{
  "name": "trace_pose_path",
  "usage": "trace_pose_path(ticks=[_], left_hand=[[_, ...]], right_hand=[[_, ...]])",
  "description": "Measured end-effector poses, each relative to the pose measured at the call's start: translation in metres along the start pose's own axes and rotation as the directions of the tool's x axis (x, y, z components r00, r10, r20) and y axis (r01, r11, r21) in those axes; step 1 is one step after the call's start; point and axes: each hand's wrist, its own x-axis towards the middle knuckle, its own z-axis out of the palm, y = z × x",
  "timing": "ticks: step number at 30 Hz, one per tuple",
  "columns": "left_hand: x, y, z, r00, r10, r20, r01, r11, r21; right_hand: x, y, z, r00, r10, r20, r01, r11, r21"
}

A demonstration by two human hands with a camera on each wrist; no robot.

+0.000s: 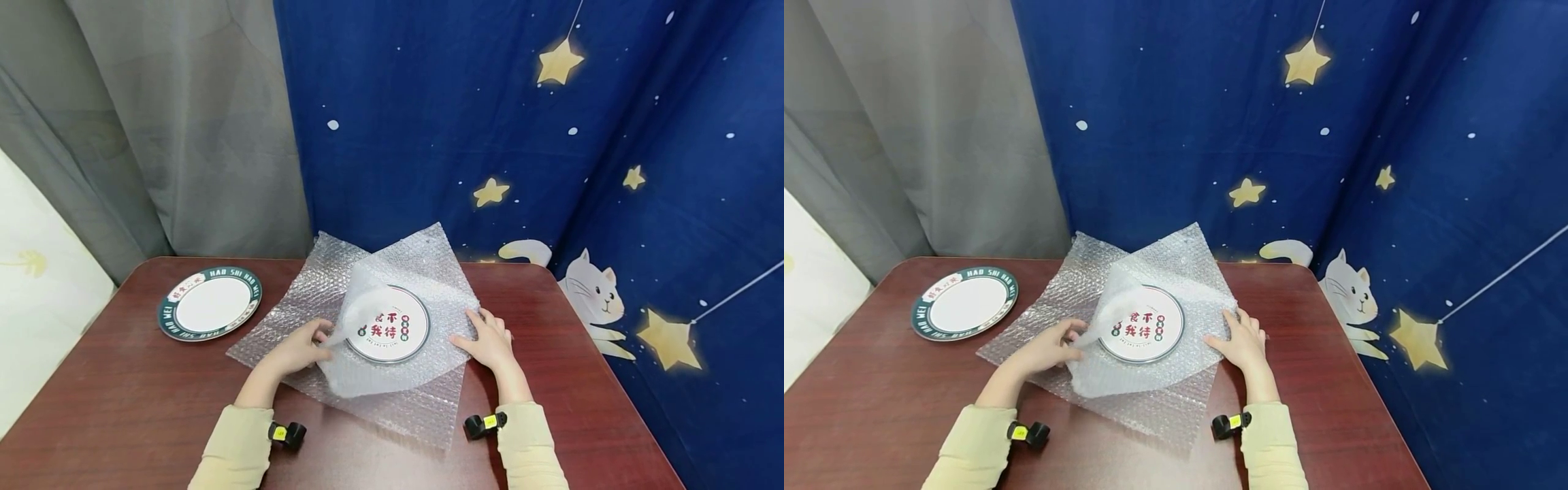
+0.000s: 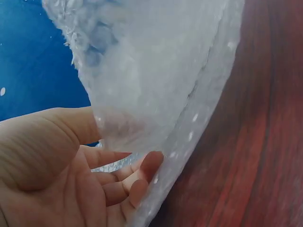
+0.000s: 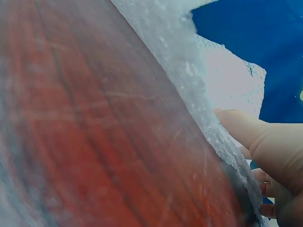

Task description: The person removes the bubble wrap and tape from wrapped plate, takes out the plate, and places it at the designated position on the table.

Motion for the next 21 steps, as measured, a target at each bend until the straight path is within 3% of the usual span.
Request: trace_pose_path(ticks=[10,16,21], left_hand=[[-0.005,-0.012,-0.025,0.995,-0.017,-0.102,0.027,0.995,0.098],[-0.009,-0.020,-0.035,0.986,0.001,-0.170,0.011,0.998,0.070],[-0.010,-0.022,-0.039,0.967,-0.081,-0.243,0.105,0.991,0.086]], right_hand=[[0.002,0.002,0.001,1.000,0.005,0.002,-0.005,1.000,0.004],[0.001,0.003,0.001,1.000,-0.005,-0.002,0.005,1.000,0.004],[0.001,0.003,0.000,1.000,-0.008,0.003,0.008,1.000,0.015]])
